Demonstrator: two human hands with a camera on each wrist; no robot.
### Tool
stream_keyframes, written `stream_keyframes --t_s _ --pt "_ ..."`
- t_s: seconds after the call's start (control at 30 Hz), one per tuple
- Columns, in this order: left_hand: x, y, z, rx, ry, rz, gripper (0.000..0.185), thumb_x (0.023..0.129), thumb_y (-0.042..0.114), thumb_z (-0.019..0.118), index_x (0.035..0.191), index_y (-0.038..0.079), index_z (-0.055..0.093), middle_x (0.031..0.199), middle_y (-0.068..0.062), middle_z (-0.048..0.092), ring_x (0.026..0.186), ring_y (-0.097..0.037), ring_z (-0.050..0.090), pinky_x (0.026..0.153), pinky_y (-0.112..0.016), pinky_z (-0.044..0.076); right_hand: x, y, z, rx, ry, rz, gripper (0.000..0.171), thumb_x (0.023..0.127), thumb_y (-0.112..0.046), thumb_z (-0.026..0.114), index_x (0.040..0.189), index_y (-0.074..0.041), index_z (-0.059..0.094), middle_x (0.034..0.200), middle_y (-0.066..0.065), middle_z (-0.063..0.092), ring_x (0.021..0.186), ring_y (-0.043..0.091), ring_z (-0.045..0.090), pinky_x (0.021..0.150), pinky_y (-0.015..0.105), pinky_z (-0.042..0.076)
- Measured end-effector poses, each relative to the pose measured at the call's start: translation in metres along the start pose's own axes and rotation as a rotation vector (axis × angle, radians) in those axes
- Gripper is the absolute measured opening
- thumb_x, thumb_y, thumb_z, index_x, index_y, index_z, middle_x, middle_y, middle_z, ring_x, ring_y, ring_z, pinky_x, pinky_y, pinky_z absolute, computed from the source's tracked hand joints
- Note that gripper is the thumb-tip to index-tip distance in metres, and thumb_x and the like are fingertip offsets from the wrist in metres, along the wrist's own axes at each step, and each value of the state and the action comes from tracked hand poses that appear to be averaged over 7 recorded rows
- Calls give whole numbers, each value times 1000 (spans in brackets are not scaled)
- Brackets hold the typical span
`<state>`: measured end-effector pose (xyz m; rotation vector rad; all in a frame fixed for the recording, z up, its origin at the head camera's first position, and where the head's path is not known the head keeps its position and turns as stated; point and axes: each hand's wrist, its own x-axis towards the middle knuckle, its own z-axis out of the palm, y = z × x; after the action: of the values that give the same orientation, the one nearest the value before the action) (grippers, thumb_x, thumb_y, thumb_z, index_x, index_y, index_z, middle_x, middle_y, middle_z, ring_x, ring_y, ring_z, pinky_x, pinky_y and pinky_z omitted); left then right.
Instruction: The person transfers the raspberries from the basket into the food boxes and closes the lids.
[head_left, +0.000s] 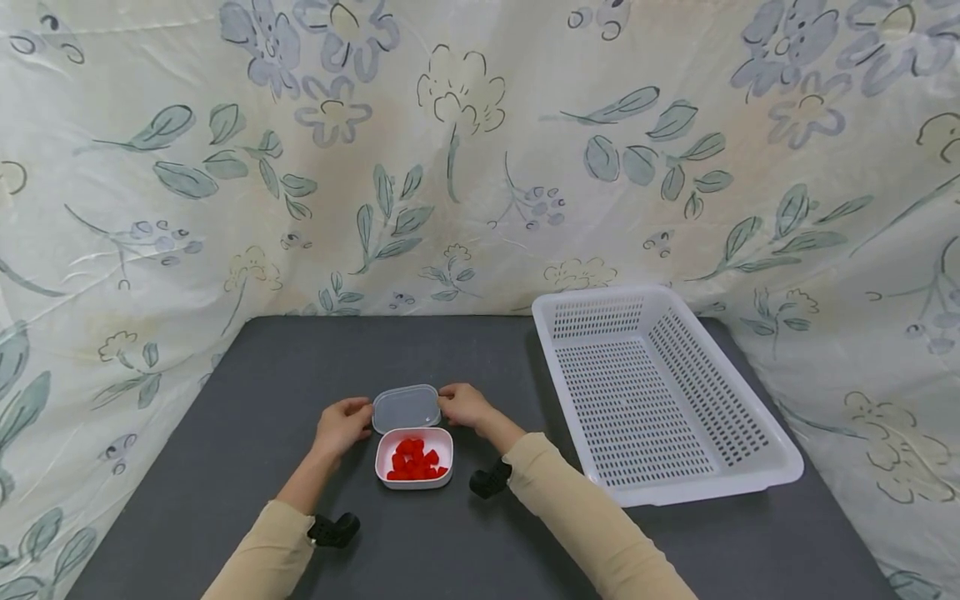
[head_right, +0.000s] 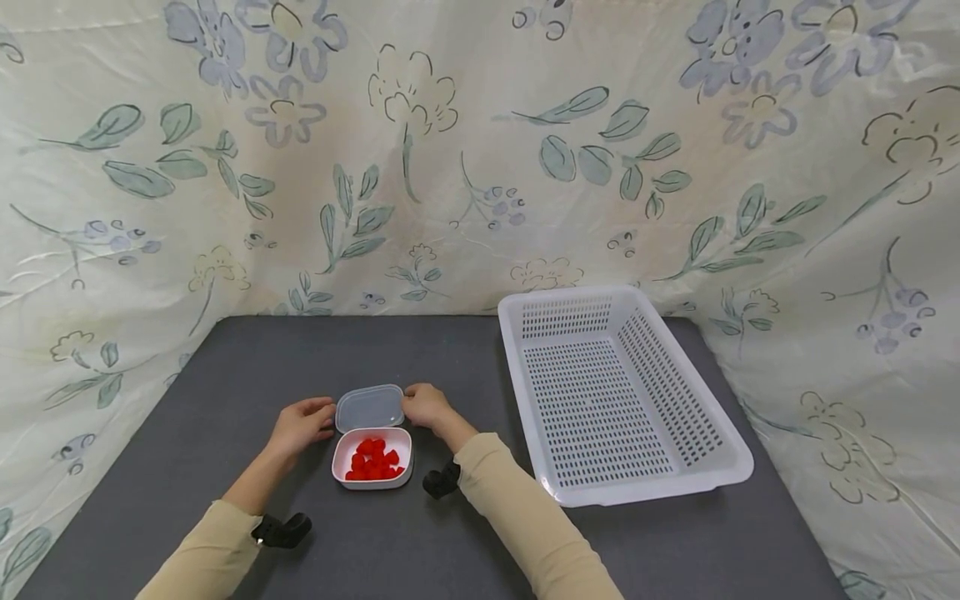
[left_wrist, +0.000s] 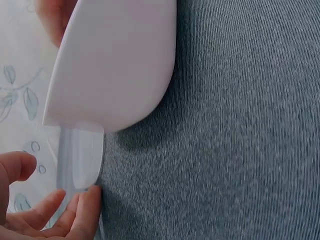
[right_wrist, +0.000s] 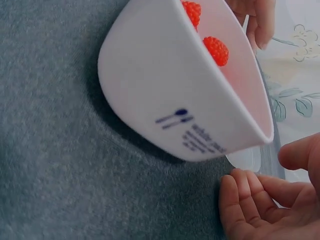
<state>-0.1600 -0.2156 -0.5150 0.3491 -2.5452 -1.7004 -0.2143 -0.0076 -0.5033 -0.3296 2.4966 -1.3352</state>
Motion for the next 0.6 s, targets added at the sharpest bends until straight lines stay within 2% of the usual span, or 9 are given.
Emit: stream_keyframes --t_s 0.3,0.47,0.6 --pt "-2 -2 7 -2 -11 -8 41 92 17 49 127 -5 48 120 -25 54 100 -32 58 80 -33 55 -1 3 6 77 4 23 35 92 -13 50 123 3 55 106 13 62 84 17 59 71 29 55" --pt "-7 0 7 11 -17 -3 42 93 19 49 127 -5 47 122 -25 53 101 -33 58 83 -36 53 -5 5 6 85 36 6 34 91 -13 50 121 2 56 104 12 61 79 17 56 67 28 53" --pt "-11 2 7 8 -28 26 43 93 20 49 128 -4 47 122 -25 53 102 -33 58 86 -38 52 -11 4 5 37 110 -37 35 91 -16 49 122 -2 56 103 10 60 79 18 53 62 26 48"
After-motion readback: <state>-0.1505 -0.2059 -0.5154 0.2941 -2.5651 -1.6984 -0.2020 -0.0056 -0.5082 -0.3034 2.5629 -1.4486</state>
